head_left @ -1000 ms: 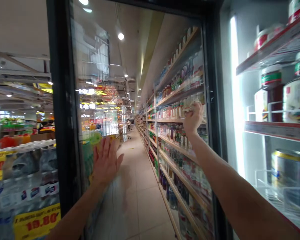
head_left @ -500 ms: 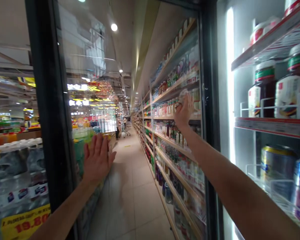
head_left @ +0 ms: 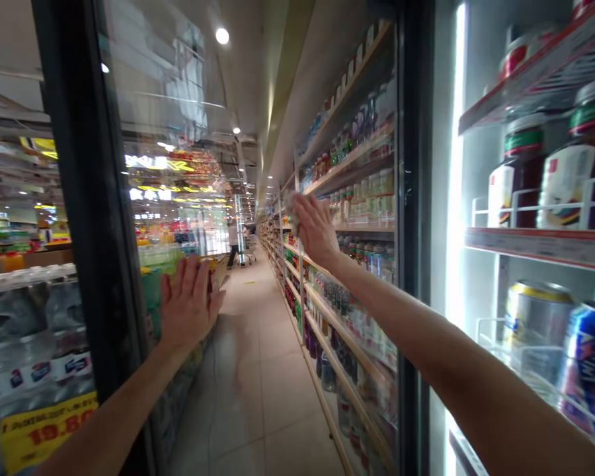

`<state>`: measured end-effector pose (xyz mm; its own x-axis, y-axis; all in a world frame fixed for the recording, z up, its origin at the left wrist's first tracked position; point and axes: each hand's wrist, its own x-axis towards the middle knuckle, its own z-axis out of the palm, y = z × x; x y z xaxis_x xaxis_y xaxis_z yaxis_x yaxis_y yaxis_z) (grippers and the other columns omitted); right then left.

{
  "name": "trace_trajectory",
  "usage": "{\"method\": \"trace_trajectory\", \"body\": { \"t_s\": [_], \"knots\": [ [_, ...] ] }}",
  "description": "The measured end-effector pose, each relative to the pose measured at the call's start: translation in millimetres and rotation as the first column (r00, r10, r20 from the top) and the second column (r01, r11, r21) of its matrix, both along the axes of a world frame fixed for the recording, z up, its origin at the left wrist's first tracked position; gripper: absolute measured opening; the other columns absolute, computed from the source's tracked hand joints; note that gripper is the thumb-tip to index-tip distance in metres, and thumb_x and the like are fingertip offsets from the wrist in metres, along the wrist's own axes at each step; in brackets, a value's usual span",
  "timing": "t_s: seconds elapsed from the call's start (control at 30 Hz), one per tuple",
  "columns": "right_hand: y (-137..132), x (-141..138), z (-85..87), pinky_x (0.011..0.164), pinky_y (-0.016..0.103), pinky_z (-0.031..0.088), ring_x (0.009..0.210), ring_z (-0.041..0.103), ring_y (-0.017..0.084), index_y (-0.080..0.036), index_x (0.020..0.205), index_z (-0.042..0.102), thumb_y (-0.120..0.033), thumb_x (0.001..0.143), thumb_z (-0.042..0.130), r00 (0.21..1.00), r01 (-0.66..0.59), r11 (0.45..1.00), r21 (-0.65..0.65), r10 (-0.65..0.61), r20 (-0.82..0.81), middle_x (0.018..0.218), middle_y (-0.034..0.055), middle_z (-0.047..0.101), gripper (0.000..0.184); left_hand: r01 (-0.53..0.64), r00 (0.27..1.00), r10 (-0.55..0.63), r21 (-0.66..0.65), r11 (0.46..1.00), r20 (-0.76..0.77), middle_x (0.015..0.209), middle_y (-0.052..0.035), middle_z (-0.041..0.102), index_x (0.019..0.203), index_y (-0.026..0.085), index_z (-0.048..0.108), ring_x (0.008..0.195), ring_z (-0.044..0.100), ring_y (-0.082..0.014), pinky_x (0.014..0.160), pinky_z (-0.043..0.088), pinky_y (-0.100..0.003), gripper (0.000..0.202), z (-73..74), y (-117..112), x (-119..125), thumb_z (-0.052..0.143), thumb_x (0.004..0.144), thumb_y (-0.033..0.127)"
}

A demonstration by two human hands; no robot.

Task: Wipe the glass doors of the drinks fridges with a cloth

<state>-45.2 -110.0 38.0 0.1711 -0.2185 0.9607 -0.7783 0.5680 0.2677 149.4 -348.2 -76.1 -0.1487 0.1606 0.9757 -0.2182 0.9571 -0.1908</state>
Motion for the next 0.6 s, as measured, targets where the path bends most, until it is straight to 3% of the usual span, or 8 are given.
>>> {"method": "trace_trajectory", "body": {
  "t_s": [0.07,0.13,0.2,0.27,0.37,0.47,0.53,0.6],
  "knots": [
    [7.1,5.2,-4.6,0.114,0.047,0.024,0.14,0.025,0.019,-0.029,0.142,0.032,-0.022,0.09,0.032,1.0,-0.012,0.992,0.124,0.012,-0.001,0.144,-0.0007,0.041,0.053,0.002,1.0,-0.002,0.017,1.0,0.011,0.149,-0.0161,0.026,0.146,0.021,0.023,0.14,0.019,-0.0307,0.112,0.014,-0.057,0.066,-0.4,-0.3,0.2,0.046,0.088,0.042],
    [24.9,-2.9,4.2,0.112,0.055,0.021,0.141,0.022,0.023,-0.025,0.141,0.034,-0.024,0.092,0.029,0.995,-0.033,0.993,-0.114,0.044,0.095,0.146,0.0031,0.038,0.05,0.001,1.0,-0.002,0.036,0.999,0.028,0.15,-0.0161,0.026,0.145,0.02,0.025,0.141,0.017,-0.0303,0.112,0.013,-0.057,0.065,-0.5,0.6,0.9,0.044,0.088,0.043],
    [37.0,-14.0,18.7,0.111,0.061,0.018,0.142,0.017,0.028,-0.018,0.141,0.034,-0.026,0.094,0.023,0.972,-0.006,0.891,-0.454,0.112,0.207,0.148,0.0095,0.033,0.049,0.012,0.999,-0.015,0.061,0.998,0.047,0.15,-0.016,0.026,0.144,0.019,0.028,0.141,0.015,-0.0302,0.113,0.011,-0.058,0.064,-0.1,2.3,1.6,0.044,0.087,0.044],
    [34.4,-16.8,26.0,0.112,0.058,0.018,0.142,0.015,0.027,-0.012,0.142,0.032,-0.026,0.095,0.019,0.96,0.03,0.845,-0.534,0.124,0.251,0.15,0.0122,0.029,0.05,0.025,0.998,-0.031,0.091,0.996,0.062,0.15,-0.0159,0.026,0.143,0.018,0.03,0.142,0.014,-0.0305,0.113,0.009,-0.058,0.065,0.8,4.0,2.3,0.044,0.087,0.046],
    [17.7,-3.3,17.2,0.115,0.046,0.02,0.142,0.016,0.021,-0.017,0.143,0.028,-0.026,0.096,0.024,0.988,0.004,0.985,-0.173,0.023,0.154,0.151,0.0056,0.03,0.049,0.026,0.996,-0.035,0.109,0.994,0.081,0.15,-0.016,0.025,0.142,0.016,0.031,0.142,0.013,-0.0306,0.114,0.008,-0.057,0.065,1.9,5.4,2.8,0.043,0.087,0.048],
    [19.1,4.5,10.5,0.116,0.043,0.02,0.141,0.021,0.018,-0.023,0.143,0.031,-0.026,0.096,0.027,0.998,0.03,0.992,0.124,-0.036,0.042,0.148,0.0004,0.035,0.047,0.025,0.996,-0.034,0.106,0.994,0.083,0.15,-0.0158,0.027,0.142,0.016,0.032,0.142,0.014,-0.0304,0.114,0.008,-0.056,0.064,2.4,5.3,3.3,0.042,0.087,0.048],
    [29.9,-0.1,16.3,0.114,0.048,0.018,0.141,0.022,0.021,-0.014,0.142,0.031,-0.023,0.096,0.021,0.985,0.09,0.992,-0.087,-0.076,0.153,0.148,0.0076,0.034,0.049,0.028,0.996,-0.036,0.107,0.994,0.082,0.149,-0.0156,0.028,0.142,0.017,0.033,0.142,0.015,-0.0306,0.113,0.008,-0.056,0.064,2.5,4.8,3.4,0.043,0.087,0.048],
    [36.0,-4.5,22.0,0.111,0.054,0.018,0.141,0.018,0.026,-0.002,0.143,0.025,-0.02,0.094,0.014,0.953,0.156,0.918,-0.364,-0.043,0.299,0.15,0.0179,0.027,0.052,0.027,0.996,-0.036,0.103,0.994,0.084,0.149,-0.0159,0.027,0.142,0.016,0.032,0.142,0.015,-0.0307,0.113,0.008,-0.055,0.064,2.4,4.4,3.7,0.042,0.088,0.048]
  ]
}}
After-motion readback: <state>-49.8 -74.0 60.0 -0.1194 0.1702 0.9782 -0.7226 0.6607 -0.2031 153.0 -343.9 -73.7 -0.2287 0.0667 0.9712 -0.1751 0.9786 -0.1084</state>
